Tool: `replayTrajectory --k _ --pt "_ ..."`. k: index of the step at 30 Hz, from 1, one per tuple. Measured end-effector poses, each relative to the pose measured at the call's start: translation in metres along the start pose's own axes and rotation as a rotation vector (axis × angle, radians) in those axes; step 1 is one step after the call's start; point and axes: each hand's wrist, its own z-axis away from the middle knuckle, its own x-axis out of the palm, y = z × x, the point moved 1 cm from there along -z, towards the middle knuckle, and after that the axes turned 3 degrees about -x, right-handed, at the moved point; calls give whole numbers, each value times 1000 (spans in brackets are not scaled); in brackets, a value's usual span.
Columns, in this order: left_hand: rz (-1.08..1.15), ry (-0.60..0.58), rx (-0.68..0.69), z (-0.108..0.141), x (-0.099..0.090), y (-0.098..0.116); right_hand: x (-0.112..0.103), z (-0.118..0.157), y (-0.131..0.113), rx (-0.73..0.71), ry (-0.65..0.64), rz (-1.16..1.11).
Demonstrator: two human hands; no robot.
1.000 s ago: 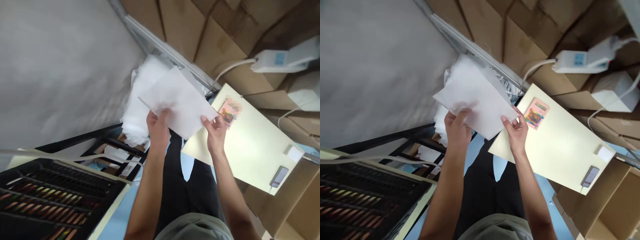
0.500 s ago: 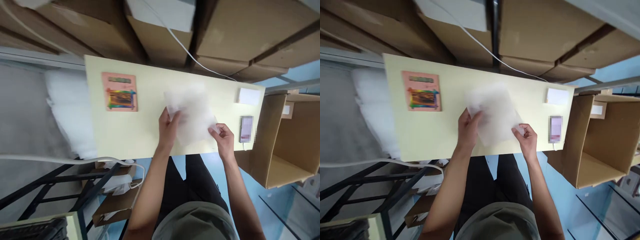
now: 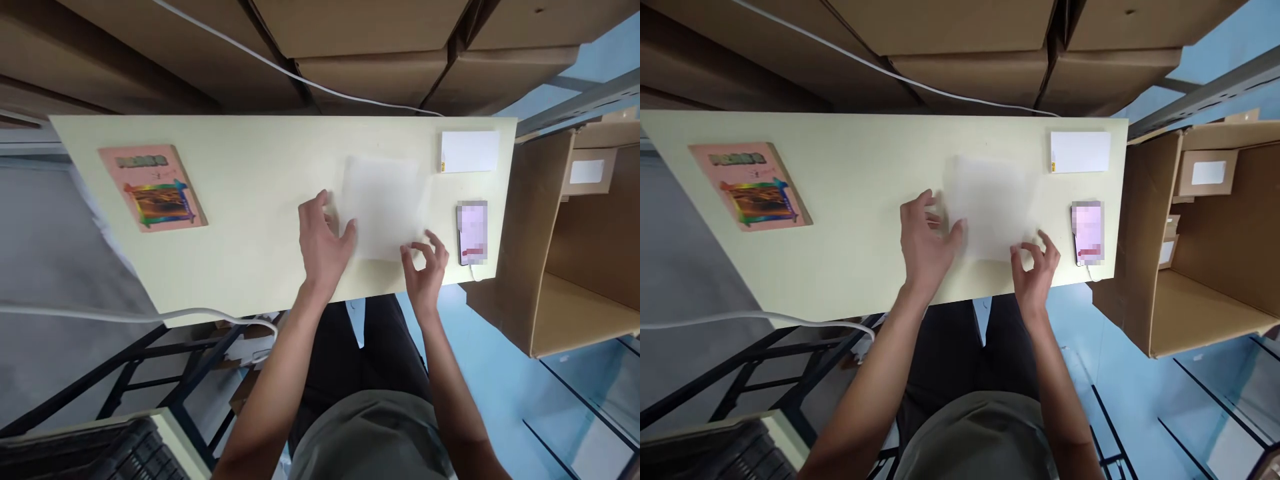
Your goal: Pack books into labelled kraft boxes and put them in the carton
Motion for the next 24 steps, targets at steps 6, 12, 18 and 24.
replayTrajectory --k 6,12,18,24 --pt "-71 -122 192 21 10 -2 -1 -7 -17 -104 49 -15" --pt "264 -155 -54 36 2 6 -5 -3 -68 -203 -36 -135" --pt "681 -85 -301 41 -51 22 23 14 -118 -442 -322 -156" --pt "559 241 -446 27 -75 0 49 24 -129 -548 -597 -138"
